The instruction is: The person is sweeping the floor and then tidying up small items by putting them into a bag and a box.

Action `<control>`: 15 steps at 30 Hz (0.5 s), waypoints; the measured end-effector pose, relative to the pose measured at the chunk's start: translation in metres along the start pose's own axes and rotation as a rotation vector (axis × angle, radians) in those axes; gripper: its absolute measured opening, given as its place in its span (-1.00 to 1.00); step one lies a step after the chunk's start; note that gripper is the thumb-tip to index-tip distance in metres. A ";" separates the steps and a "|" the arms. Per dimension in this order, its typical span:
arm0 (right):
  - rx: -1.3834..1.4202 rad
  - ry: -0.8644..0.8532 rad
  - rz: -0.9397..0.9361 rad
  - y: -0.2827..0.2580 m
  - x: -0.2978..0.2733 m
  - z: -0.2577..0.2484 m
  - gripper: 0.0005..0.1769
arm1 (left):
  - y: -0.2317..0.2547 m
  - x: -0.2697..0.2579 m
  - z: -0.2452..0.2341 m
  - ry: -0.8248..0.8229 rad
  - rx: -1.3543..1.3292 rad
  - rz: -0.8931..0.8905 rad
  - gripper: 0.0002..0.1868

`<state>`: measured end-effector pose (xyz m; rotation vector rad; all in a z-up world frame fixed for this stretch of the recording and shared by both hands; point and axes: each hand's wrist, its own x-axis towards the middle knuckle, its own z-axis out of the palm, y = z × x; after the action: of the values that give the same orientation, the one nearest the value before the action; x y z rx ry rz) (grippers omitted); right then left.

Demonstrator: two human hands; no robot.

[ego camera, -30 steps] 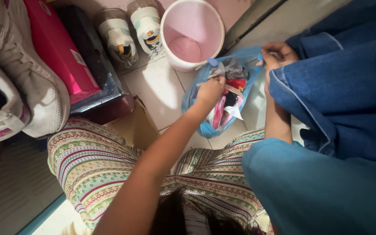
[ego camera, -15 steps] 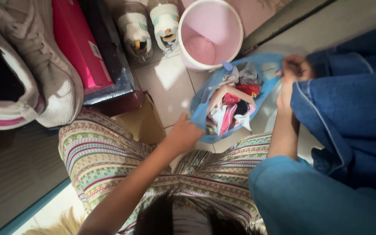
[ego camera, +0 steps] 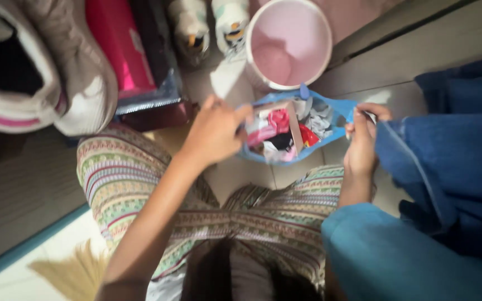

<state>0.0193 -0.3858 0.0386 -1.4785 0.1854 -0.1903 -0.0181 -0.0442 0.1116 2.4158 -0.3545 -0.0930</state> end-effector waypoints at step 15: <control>-1.049 -0.501 -0.019 -0.019 0.014 -0.003 -0.61 | -0.038 -0.065 0.027 -0.210 -0.115 0.102 -0.90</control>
<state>0.0322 -0.3942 0.0573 -2.5114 -0.1750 0.3233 -0.0765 -0.0153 0.0643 2.2749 -0.5519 -0.3148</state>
